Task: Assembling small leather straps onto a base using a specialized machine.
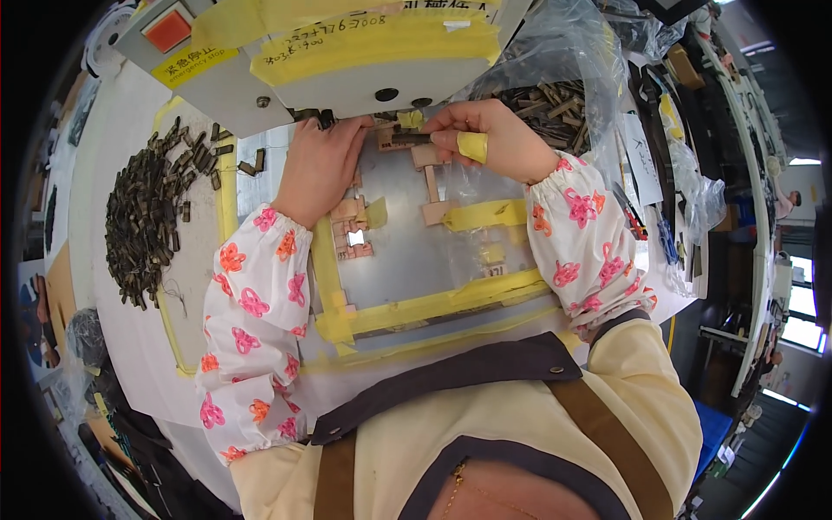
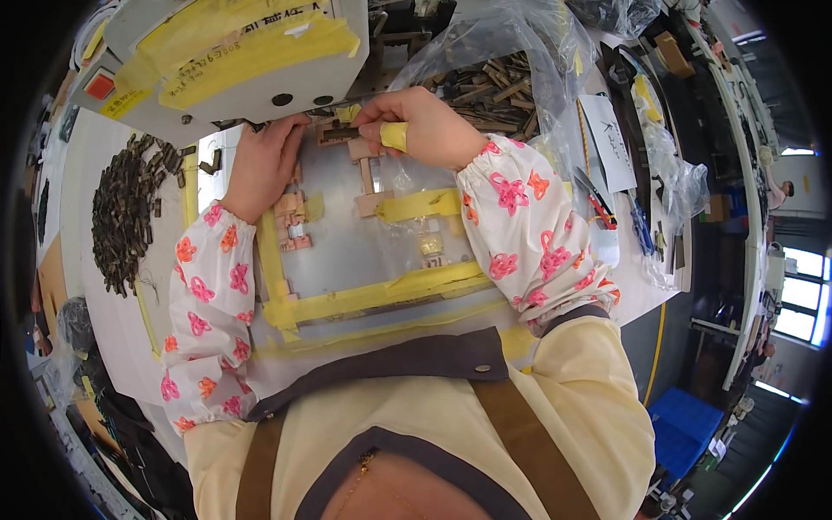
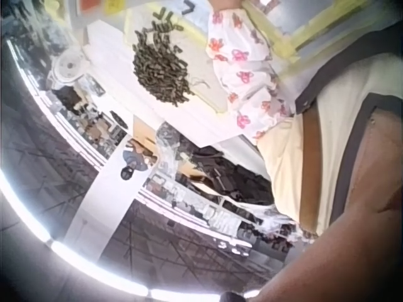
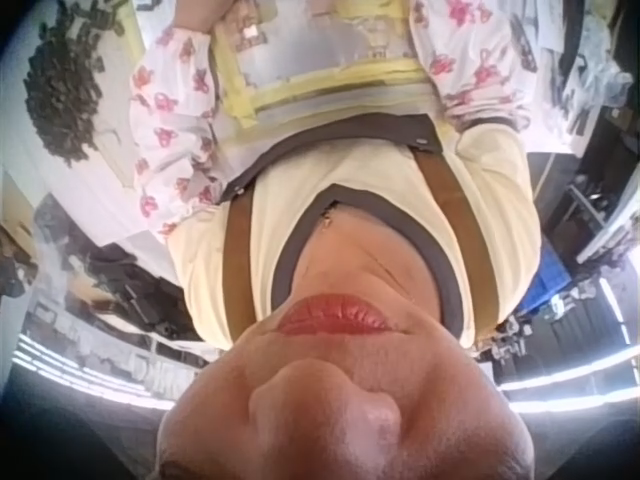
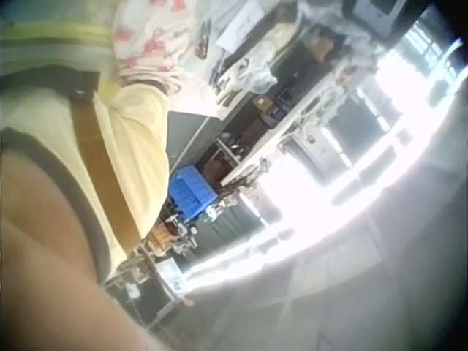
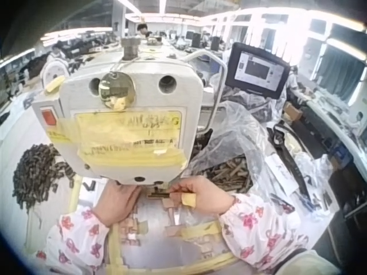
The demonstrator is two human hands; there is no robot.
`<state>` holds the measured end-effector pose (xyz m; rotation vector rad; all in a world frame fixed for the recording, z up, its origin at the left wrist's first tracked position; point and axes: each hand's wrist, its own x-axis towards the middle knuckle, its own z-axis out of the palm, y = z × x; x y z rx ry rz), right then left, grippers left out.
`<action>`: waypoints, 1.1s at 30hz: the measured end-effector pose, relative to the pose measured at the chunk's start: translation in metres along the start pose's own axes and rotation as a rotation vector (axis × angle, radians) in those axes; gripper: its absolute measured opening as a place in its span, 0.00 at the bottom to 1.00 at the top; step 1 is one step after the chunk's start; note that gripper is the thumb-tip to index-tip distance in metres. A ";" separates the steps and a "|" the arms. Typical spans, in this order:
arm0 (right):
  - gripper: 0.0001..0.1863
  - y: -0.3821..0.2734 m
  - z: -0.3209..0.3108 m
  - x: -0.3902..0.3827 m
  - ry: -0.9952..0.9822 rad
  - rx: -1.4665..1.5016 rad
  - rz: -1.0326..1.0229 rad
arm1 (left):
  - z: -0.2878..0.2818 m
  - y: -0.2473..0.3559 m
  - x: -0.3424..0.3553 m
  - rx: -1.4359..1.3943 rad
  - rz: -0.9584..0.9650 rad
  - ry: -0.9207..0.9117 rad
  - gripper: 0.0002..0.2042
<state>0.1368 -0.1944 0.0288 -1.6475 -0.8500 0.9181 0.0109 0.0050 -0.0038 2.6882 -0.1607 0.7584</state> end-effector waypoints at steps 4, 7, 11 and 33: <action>0.11 -0.002 -0.003 -0.001 -0.015 0.042 0.044 | 0.002 -0.001 -0.001 0.008 -0.018 0.004 0.06; 0.11 -0.001 -0.001 0.001 0.003 0.067 0.069 | 0.001 -0.002 -0.001 -0.038 0.002 0.012 0.07; 0.09 0.007 0.000 0.002 0.054 0.040 0.026 | 0.001 0.000 -0.002 -0.085 0.007 -0.019 0.07; 0.10 0.022 -0.005 0.015 0.215 -0.718 -0.487 | 0.000 0.003 -0.003 -0.008 0.022 -0.076 0.09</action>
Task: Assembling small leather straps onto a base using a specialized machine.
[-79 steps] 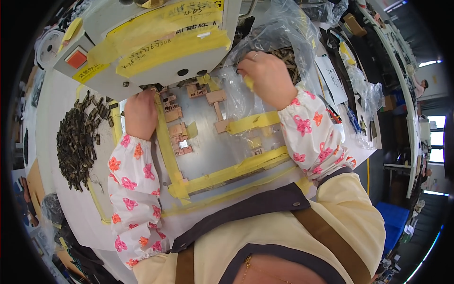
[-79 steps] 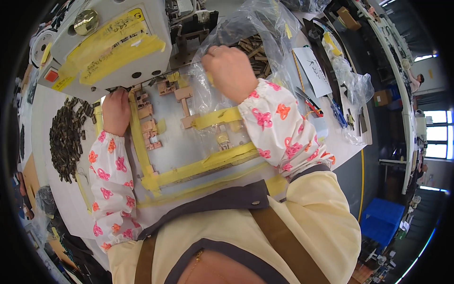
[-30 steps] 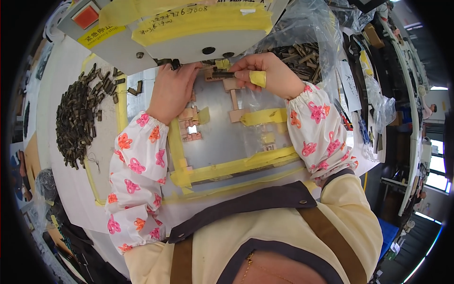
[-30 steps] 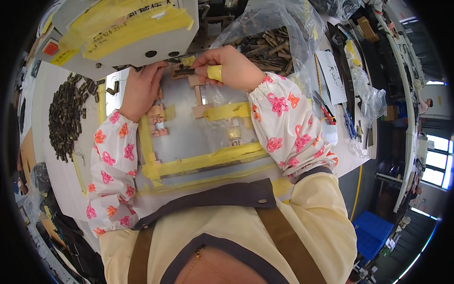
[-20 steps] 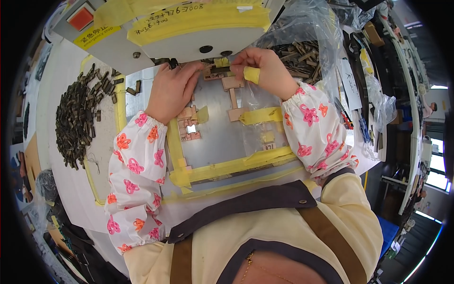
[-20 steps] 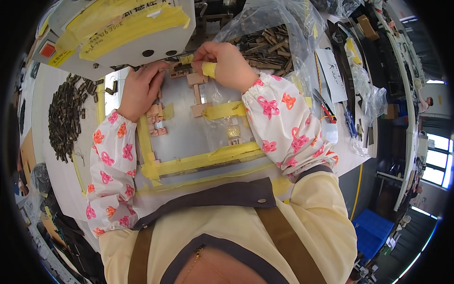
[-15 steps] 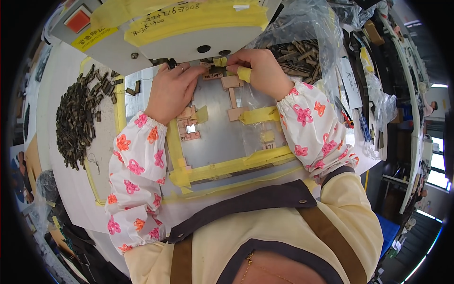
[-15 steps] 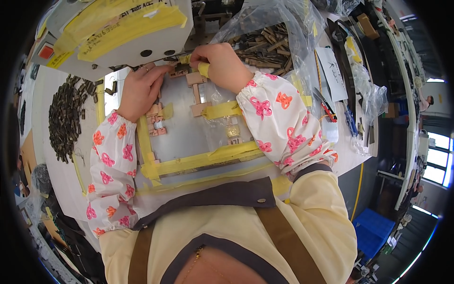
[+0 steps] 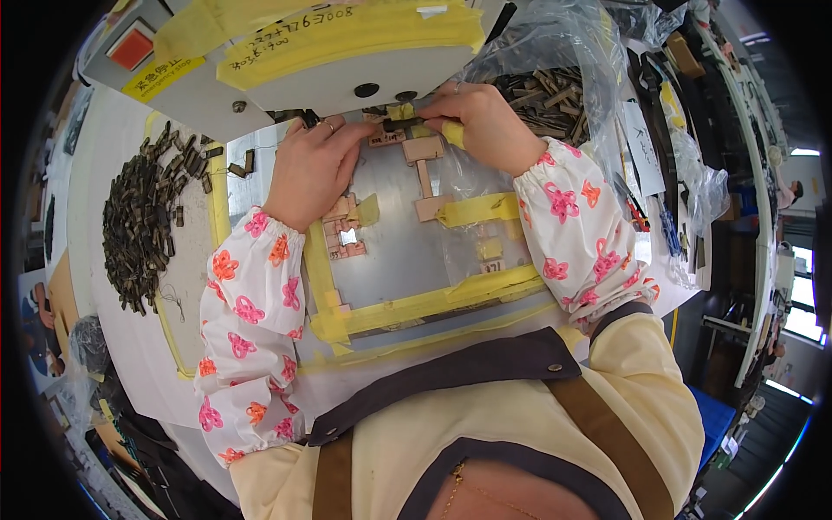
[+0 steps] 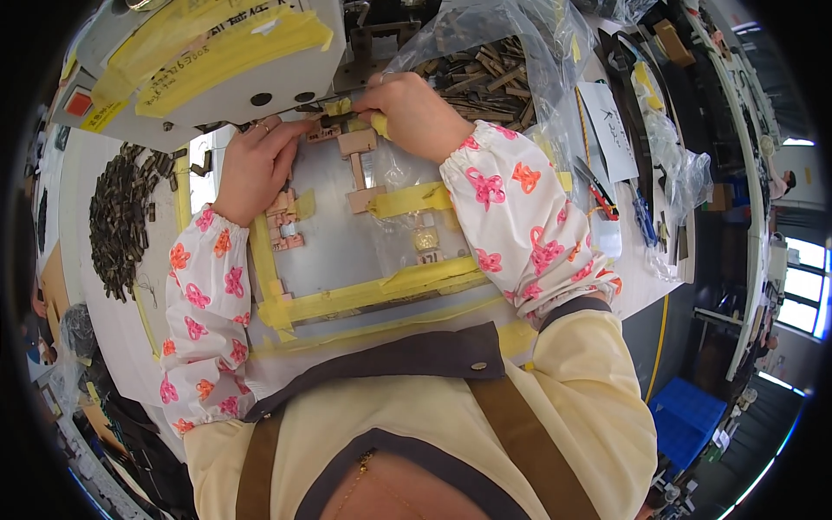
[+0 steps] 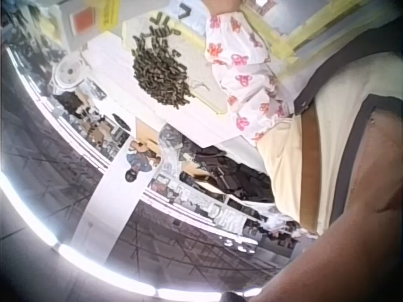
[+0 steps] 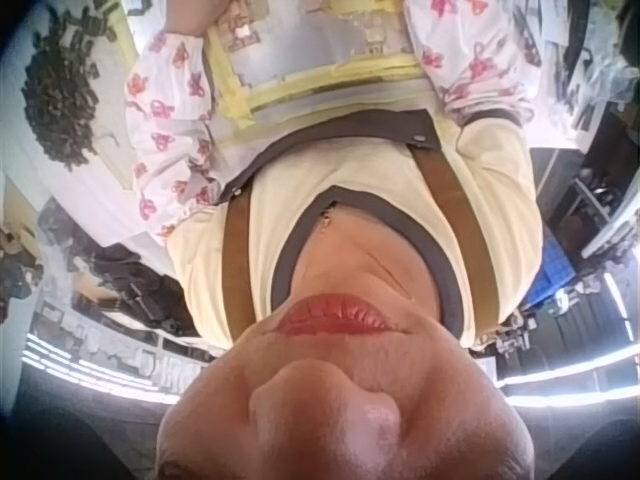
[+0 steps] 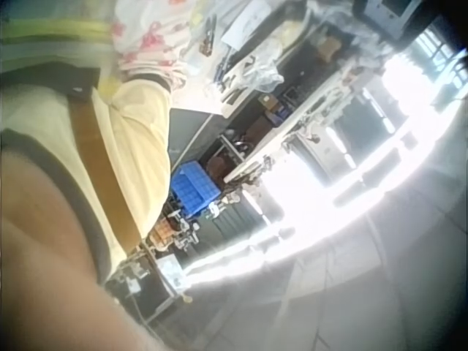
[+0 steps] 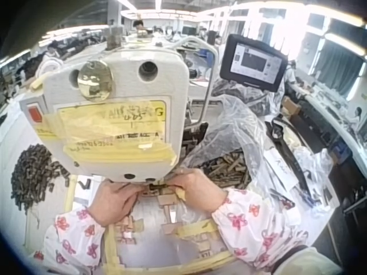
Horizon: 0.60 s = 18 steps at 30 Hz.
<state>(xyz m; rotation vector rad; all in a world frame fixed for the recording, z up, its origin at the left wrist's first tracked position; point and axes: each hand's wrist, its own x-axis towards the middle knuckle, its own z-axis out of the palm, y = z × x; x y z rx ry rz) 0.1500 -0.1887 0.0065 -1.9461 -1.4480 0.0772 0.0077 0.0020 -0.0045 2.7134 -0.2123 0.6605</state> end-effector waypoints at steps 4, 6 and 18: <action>0.09 0.003 0.000 0.000 0.014 -0.016 -0.015 | 0.000 0.001 0.001 0.007 0.012 -0.008 0.10; 0.09 0.003 0.002 0.000 0.016 -0.018 -0.020 | -0.001 0.000 0.000 0.007 0.007 -0.017 0.10; 0.10 -0.006 0.015 0.003 0.095 -0.038 -0.120 | -0.003 0.009 0.010 0.127 0.078 -0.125 0.17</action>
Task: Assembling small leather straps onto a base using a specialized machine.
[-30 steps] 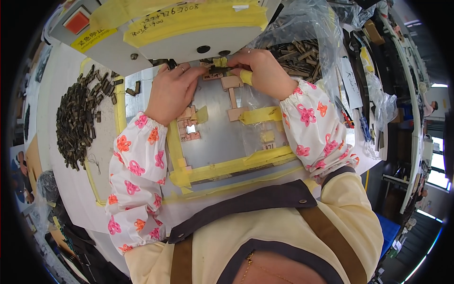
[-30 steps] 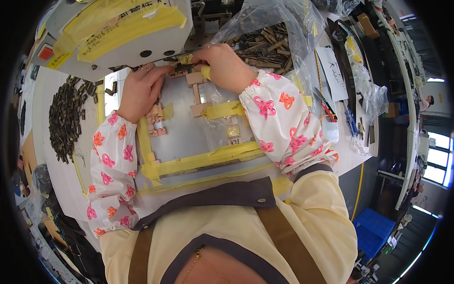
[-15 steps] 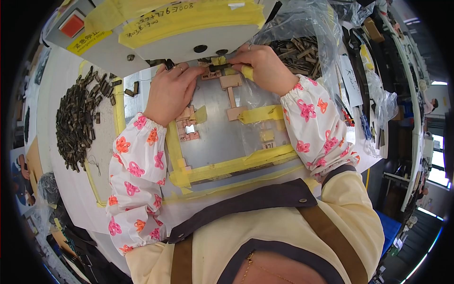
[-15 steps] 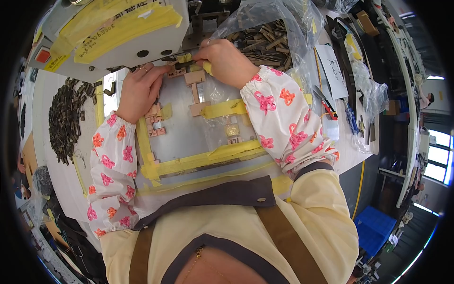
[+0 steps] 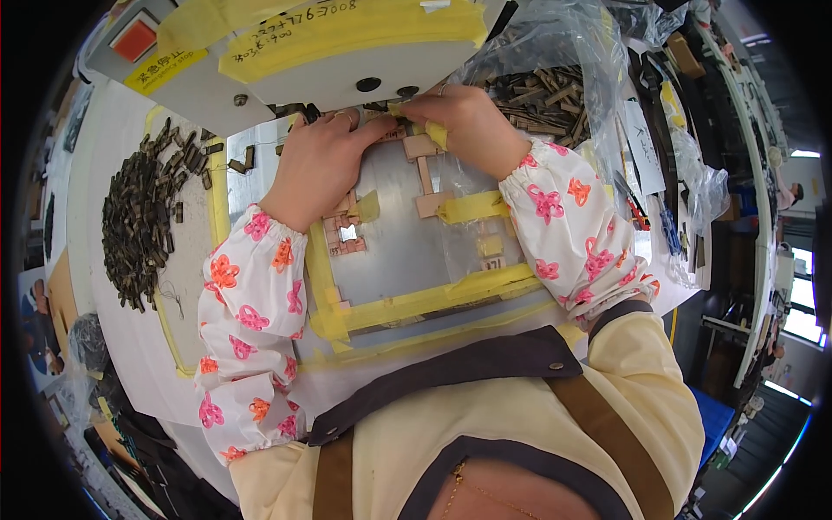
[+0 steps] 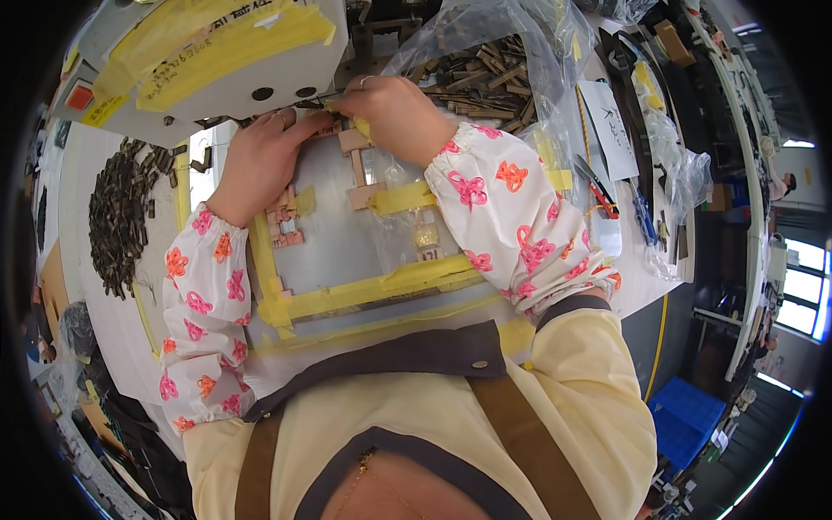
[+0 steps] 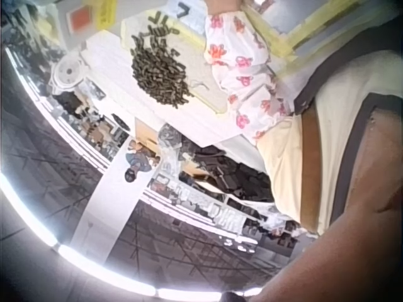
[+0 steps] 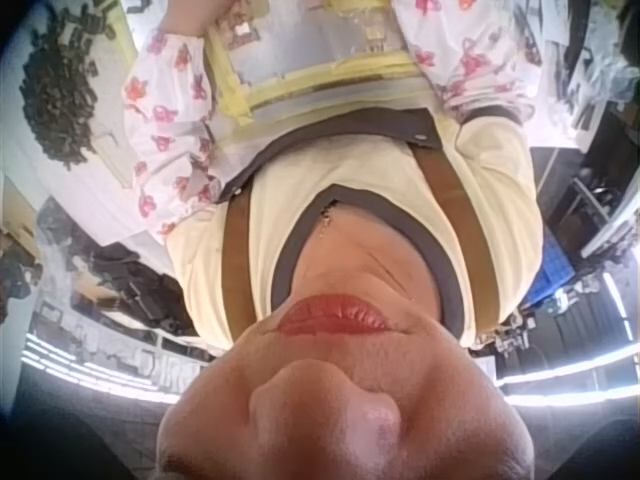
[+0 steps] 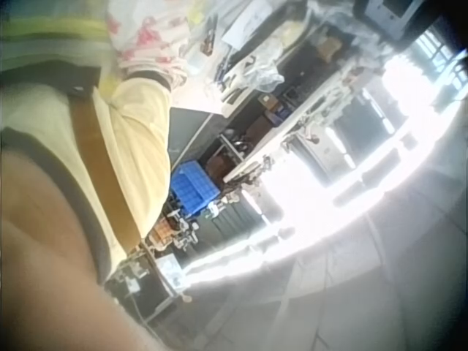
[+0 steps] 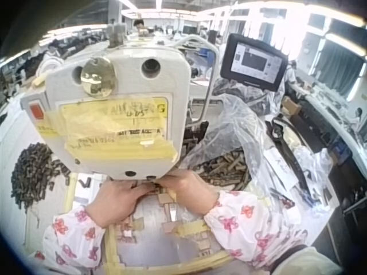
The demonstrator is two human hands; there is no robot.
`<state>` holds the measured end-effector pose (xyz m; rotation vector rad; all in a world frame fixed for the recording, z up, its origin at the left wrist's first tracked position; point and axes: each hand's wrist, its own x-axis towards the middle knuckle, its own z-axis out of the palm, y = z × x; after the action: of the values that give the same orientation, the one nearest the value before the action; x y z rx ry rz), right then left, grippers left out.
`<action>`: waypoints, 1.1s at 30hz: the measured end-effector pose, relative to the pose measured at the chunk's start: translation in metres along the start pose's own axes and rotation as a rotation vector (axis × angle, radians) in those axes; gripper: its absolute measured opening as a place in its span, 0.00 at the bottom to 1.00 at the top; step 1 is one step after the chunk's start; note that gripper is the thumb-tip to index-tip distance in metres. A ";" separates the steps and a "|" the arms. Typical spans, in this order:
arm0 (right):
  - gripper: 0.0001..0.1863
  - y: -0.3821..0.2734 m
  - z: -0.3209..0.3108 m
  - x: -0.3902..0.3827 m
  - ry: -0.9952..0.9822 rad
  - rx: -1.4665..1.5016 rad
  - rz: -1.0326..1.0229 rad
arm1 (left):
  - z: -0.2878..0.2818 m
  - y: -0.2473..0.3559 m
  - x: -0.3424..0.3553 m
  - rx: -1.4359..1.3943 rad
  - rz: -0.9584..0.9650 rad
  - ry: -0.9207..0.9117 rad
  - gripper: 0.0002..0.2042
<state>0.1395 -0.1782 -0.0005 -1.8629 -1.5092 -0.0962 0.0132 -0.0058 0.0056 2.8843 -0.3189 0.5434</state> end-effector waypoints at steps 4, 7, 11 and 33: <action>0.09 -0.008 0.005 0.000 0.009 -0.102 0.090 | 0.004 0.002 -0.004 -0.024 -0.009 0.063 0.17; 0.09 -0.006 0.005 -0.001 -0.049 -0.151 0.091 | 0.007 -0.003 -0.009 -0.105 -0.068 0.119 0.12; 0.11 0.000 0.005 0.000 -0.047 -0.151 -0.077 | 0.006 -0.005 -0.011 -0.151 -0.076 0.145 0.11; 0.10 0.000 0.001 0.006 -0.102 -0.146 -0.066 | 0.004 0.000 -0.005 0.007 -0.022 0.073 0.14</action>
<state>0.1407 -0.1728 0.0012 -1.9582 -1.6734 -0.1481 0.0098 -0.0062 -0.0005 2.8626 -0.2749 0.6453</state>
